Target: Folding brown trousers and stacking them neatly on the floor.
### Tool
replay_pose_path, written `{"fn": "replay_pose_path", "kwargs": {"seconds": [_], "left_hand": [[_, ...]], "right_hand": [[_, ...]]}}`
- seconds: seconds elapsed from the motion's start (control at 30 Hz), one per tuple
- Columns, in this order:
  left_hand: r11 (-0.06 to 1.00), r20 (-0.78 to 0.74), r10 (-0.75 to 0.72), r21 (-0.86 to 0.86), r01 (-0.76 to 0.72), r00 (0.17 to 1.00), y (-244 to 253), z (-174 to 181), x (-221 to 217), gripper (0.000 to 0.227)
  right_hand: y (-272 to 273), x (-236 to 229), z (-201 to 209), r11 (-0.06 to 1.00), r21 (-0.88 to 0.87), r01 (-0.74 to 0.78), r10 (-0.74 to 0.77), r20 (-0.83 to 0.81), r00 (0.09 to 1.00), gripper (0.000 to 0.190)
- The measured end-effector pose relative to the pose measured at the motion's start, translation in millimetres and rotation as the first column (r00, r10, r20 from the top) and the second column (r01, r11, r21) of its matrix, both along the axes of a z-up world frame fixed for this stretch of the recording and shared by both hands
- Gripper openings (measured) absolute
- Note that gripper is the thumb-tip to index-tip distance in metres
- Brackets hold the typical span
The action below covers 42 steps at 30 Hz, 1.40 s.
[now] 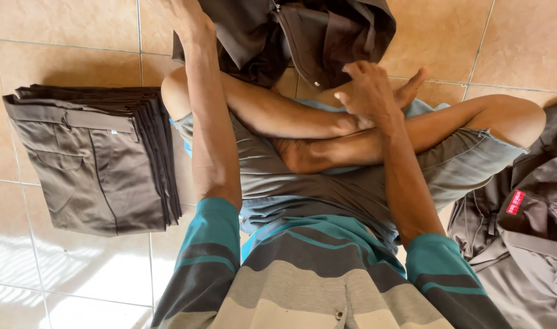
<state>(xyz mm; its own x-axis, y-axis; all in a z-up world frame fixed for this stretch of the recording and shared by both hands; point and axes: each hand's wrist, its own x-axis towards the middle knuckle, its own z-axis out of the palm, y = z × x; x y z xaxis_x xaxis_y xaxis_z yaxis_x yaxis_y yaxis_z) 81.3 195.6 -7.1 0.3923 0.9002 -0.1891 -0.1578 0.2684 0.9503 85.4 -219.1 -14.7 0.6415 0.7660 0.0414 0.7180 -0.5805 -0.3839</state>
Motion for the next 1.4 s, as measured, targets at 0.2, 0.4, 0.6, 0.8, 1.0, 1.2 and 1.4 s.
{"fn": "replay_pose_path", "kwargs": {"seconds": [0.2, 0.4, 0.6, 0.8, 1.0, 1.2, 1.4], "left_hand": [[0.987, 0.158, 0.025, 0.155, -0.05, 0.987, -18.0, 42.1, -2.6, 0.032], [0.983, -0.092, 0.16, 0.102, -0.15, 0.983, -22.4, 58.5, -8.6, 0.038], [0.76, 0.078, 0.008, 0.648, -0.057, 0.997, -20.7, 81.2, -4.3, 0.038], [0.42, -0.01, -0.496, 0.873, 0.25, 0.868, -159.4, 161.9, -16.9, 0.043], [0.153, -0.277, -0.85, 0.684, 0.713, 0.448, -260.2, 121.9, -56.5, 0.028], [0.34, 0.087, -0.937, 0.463, 0.818, 0.34, -255.1, 142.6, -62.8, 0.018], [0.255, 0.059, -0.965, 0.461, 0.85, 0.257, -244.7, 145.7, -65.9, 0.022]], "right_hand": [[12.3, 15.0, -74.6, 0.972, -0.221, 0.082, -0.04, 0.188, 0.981, 0.024], [12.4, 9.9, -71.3, 0.983, -0.182, -0.024, 0.107, 0.461, 0.881, 0.021], [3.1, -10.1, 7.9, 0.864, 0.408, 0.295, -0.228, -0.204, 0.952, 0.015], [-10.4, -42.4, 151.7, 0.649, 0.278, 0.708, -0.403, -0.664, 0.63, 0.031], [-25.1, -67.7, 157.8, 0.467, 0.627, 0.623, -0.236, -0.591, 0.772, 0.023], [-44.4, -63.0, 121.9, 0.459, 0.809, 0.366, -0.095, -0.365, 0.926, 0.022], [-33.2, -53.9, 126.3, 0.493, 0.801, 0.339, -0.114, -0.327, 0.938, 0.021]]}}
